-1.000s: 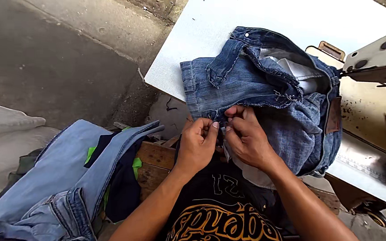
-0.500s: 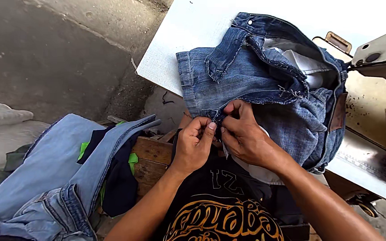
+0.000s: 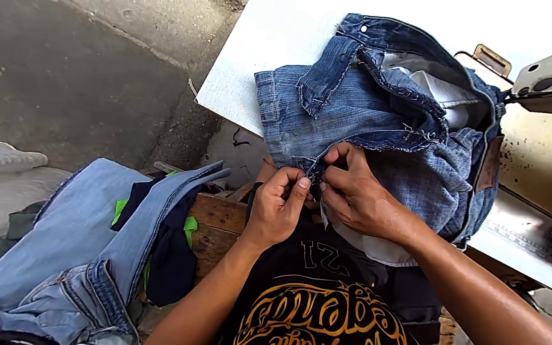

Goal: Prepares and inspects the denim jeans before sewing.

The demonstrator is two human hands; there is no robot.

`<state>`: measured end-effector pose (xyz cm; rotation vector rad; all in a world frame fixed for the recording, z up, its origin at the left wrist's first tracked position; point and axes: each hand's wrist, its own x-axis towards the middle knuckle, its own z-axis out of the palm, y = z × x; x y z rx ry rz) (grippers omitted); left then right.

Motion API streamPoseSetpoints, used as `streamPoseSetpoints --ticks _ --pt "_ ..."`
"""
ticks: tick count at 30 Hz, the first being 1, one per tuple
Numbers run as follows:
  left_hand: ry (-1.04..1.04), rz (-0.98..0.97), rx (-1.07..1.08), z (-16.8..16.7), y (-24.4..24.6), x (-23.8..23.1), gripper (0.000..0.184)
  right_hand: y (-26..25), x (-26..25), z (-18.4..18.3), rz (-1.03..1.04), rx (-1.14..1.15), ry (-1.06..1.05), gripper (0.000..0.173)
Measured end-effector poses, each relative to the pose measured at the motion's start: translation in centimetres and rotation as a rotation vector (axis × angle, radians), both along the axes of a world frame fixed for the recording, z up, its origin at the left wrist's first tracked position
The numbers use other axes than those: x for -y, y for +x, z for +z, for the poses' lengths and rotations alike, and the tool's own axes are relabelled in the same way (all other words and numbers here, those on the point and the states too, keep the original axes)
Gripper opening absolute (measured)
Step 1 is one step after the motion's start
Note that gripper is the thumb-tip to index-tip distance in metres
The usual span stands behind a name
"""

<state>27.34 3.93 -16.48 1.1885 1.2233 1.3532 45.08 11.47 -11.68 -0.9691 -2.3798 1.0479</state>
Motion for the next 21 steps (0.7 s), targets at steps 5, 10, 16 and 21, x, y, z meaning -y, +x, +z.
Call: streamPoseSetpoints --ticks 5,10,16,21 --pt "-0.003 -0.049 -0.017 0.2 -0.4 -0.1 0.012 0.1 -0.1 0.1 0.053 0.041 -0.004 0.018" --pt "-0.005 -0.102 0.028 0.0 -1.1 -0.2 0.013 0.5 -0.5 0.0 0.070 -0.025 -0.011 0.021" --pt "0.005 -0.106 0.031 0.0 -1.1 -0.3 0.012 0.2 -0.2 0.2 0.054 0.037 -0.019 0.021" --pt "0.020 -0.058 -0.011 -0.1 -1.1 -0.3 0.013 0.3 -0.5 0.3 0.016 -0.037 -0.105 0.026"
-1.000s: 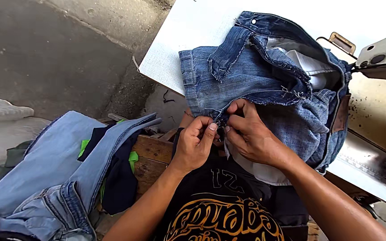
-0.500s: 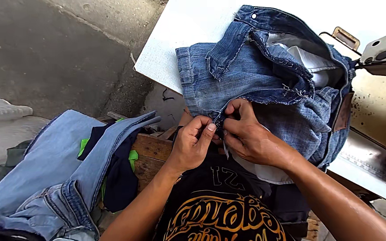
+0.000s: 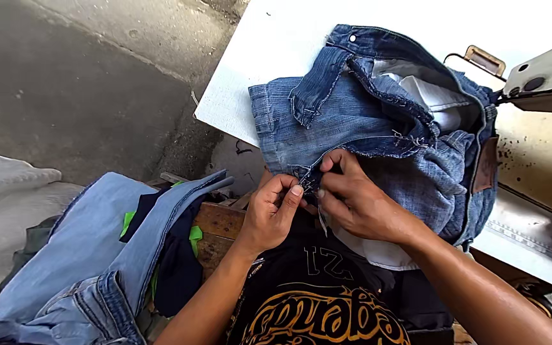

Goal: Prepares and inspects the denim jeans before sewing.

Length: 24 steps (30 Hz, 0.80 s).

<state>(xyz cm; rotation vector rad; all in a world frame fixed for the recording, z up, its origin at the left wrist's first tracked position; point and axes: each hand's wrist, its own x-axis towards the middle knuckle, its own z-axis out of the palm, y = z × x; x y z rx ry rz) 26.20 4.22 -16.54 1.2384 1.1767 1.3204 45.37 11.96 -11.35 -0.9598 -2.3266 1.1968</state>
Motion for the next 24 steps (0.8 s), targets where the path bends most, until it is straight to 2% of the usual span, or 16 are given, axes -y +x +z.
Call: streamPoseSetpoints --ticks 3,6,9,11,13,15,16,18,20,22,24 --pt "0.018 0.045 -0.128 0.4 -0.2 0.0 0.014 -0.7 0.6 0.0 -0.138 -0.046 -0.030 0.026" --pt "0.038 0.045 -0.195 0.5 -0.4 0.0 0.016 -1.3 1.1 0.0 -0.183 -0.025 -0.025 0.026" --pt "0.077 0.044 -0.209 0.6 -0.4 0.0 0.017 -1.6 1.1 0.0 -0.152 0.049 0.003 0.025" --pt "0.082 0.077 -0.251 0.7 -0.3 -0.1 0.018 -1.1 0.5 0.0 -0.092 0.013 -0.028 0.025" --pt "0.087 0.162 -0.401 1.2 -0.2 -0.3 0.015 -0.2 0.0 0.3 -0.122 -0.132 -0.113 0.024" --pt "0.143 0.271 -0.617 1.8 0.1 -0.5 0.014 0.5 0.5 1.0 -0.263 -0.339 -0.212 0.023" --pt "0.206 0.285 -0.691 2.3 0.3 -0.6 0.020 0.6 1.3 1.5 -0.348 -0.484 -0.277 0.024" --pt "0.302 0.262 -0.807 3.6 1.0 -0.9 0.034 -0.6 3.9 2.7 -0.570 -0.851 -0.423 0.027" --pt "0.256 0.134 -0.949 4.3 1.4 -1.4 0.043 -2.8 6.4 2.7 -0.727 -1.132 -0.524 0.027" --pt "0.212 0.035 -1.022 4.3 1.4 -2.4 0.032 -4.5 7.0 0.7 -0.767 -1.237 -0.520 0.026" --pt "0.268 0.027 -1.073 4.2 1.3 -2.6 0.019 -5.1 6.6 -2.0 -0.831 -1.194 -0.434 0.027"
